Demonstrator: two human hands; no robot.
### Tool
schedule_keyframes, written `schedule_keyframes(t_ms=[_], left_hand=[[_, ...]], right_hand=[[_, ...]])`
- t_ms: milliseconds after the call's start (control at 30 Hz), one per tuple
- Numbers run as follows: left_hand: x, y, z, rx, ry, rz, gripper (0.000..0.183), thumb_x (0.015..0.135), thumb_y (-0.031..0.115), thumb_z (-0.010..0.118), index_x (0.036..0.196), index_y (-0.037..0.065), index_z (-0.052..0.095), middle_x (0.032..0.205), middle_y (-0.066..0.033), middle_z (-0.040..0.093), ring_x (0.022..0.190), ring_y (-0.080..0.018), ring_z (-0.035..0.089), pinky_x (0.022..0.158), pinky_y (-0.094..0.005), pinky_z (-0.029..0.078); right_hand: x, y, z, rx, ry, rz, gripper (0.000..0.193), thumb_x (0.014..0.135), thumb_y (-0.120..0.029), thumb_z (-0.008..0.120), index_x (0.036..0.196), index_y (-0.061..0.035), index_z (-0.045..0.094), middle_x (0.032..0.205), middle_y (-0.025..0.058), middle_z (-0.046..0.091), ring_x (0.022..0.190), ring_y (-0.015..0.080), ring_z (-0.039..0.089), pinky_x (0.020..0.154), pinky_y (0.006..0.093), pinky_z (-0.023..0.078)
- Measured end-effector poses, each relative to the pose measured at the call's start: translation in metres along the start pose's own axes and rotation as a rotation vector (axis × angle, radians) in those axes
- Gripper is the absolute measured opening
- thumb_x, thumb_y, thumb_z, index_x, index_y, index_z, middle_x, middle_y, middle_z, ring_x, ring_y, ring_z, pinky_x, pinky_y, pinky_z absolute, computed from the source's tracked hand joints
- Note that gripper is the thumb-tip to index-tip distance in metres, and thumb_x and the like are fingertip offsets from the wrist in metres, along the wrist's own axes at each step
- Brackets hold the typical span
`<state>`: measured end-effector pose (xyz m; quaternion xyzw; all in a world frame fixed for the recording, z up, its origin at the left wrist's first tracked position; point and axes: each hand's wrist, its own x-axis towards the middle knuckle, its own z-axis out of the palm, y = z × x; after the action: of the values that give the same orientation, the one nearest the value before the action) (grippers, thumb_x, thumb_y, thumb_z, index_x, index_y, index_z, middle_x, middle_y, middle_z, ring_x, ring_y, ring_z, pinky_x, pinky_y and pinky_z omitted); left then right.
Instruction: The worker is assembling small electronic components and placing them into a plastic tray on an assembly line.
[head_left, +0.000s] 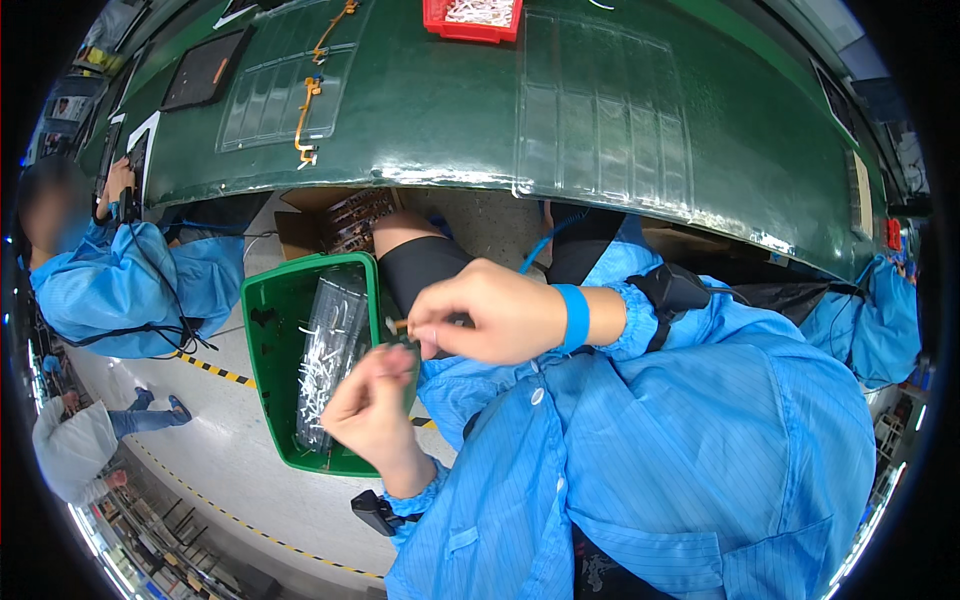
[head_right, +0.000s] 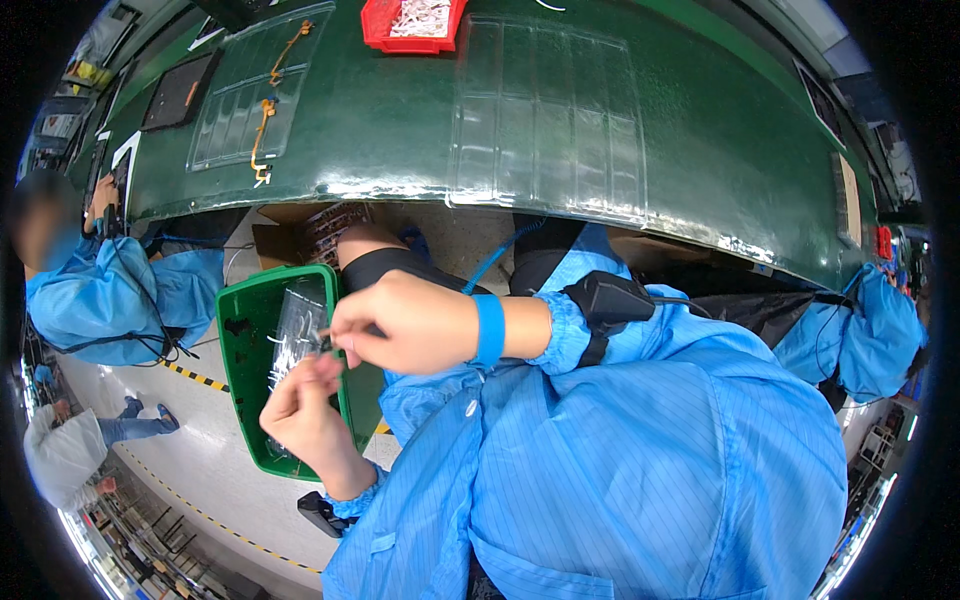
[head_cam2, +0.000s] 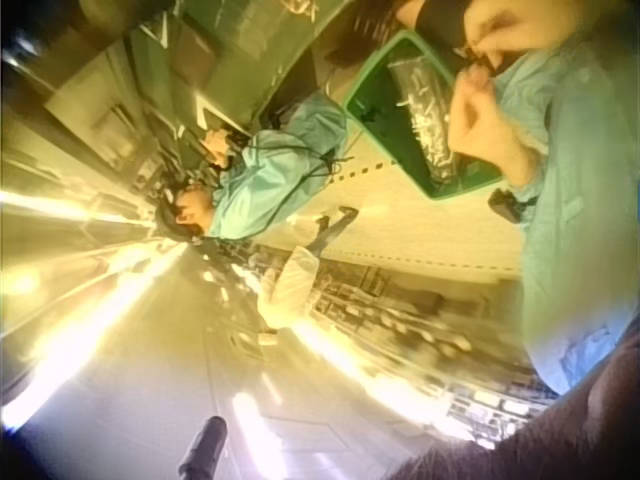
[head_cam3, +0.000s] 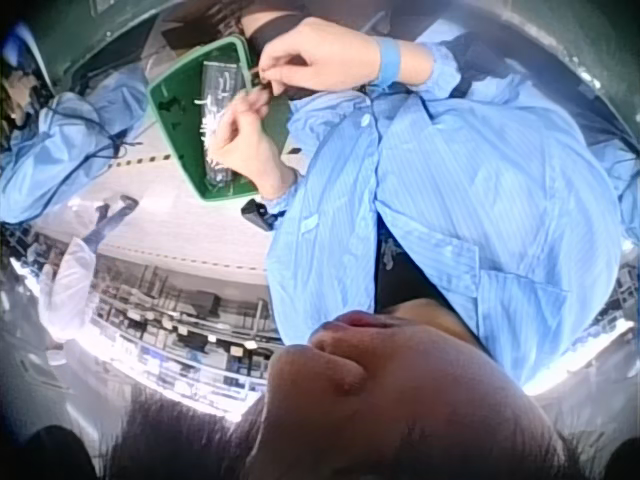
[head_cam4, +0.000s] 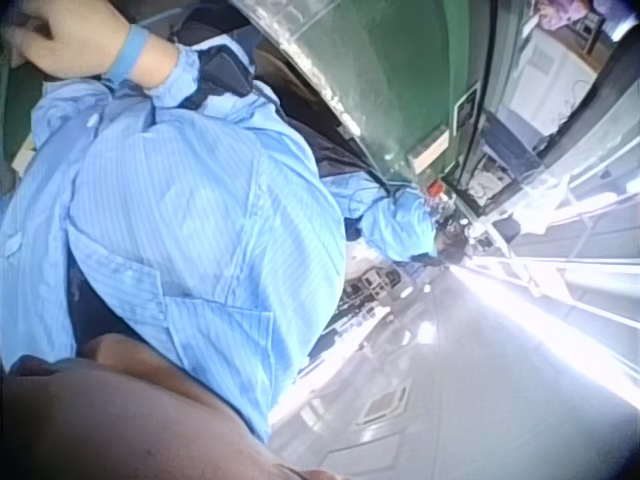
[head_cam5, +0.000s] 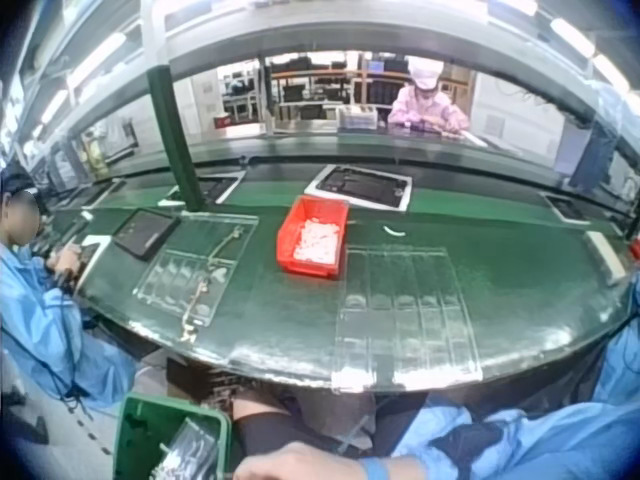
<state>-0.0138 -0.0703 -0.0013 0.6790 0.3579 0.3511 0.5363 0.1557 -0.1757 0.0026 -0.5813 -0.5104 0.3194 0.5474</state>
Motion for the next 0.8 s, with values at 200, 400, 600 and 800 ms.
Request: schedule_keyframes(t_ms=[200, 400, 600, 800], left_hand=[[0.008, -0.094, -0.091, 0.842, 0.182, -0.231, 0.023, 0.093, 0.015, 0.065, 0.089, -0.008, 0.069, 0.081, -0.0131, 0.071, 0.062, -0.0146, 0.065, 0.055, -0.0203, 0.048], [-0.022, -0.074, -0.060, -0.954, -0.325, -0.775, 0.051, 0.091, 0.004, 0.062, 0.136, -0.006, 0.039, 0.136, -0.0230, 0.050, 0.127, -0.0270, 0.050, 0.102, -0.0328, 0.044], [-0.017, -0.072, 0.001, -0.968, -0.382, -0.704, 0.052, 0.104, 0.038, 0.040, 0.128, -0.008, 0.047, 0.118, -0.0258, 0.061, 0.111, -0.0305, 0.063, 0.092, -0.0365, 0.052], [0.033, -0.035, 0.026, -1.051, -0.120, -0.640, 0.044, 0.103, 0.035, 0.046, 0.127, -0.001, 0.050, 0.119, -0.0131, 0.060, 0.112, -0.0226, 0.058, 0.097, -0.0345, 0.048]], right_hand=[[0.008, 0.023, -0.005, 0.698, 0.113, 0.349, 0.019, 0.093, -0.008, 0.063, 0.108, 0.0039, 0.067, 0.098, 0.0109, 0.071, 0.095, 0.0152, 0.066, 0.087, 0.0267, 0.051], [0.018, 0.029, 0.001, 0.712, 0.238, 0.363, 0.019, 0.090, -0.006, 0.067, 0.106, 0.0057, 0.068, 0.107, 0.0117, 0.068, 0.097, 0.0169, 0.065, 0.088, 0.0286, 0.052], [0.020, 0.014, 0.007, 0.804, 0.266, 0.390, 0.016, 0.091, -0.002, 0.065, 0.104, 0.0072, 0.062, 0.103, 0.0130, 0.068, 0.099, 0.0212, 0.068, 0.087, 0.0311, 0.057], [0.013, 0.013, 0.010, 0.746, 0.335, 0.236, 0.012, 0.089, 0.002, 0.065, 0.099, 0.0075, 0.061, 0.099, 0.0090, 0.065, 0.099, 0.0165, 0.066, 0.088, 0.0276, 0.054]])
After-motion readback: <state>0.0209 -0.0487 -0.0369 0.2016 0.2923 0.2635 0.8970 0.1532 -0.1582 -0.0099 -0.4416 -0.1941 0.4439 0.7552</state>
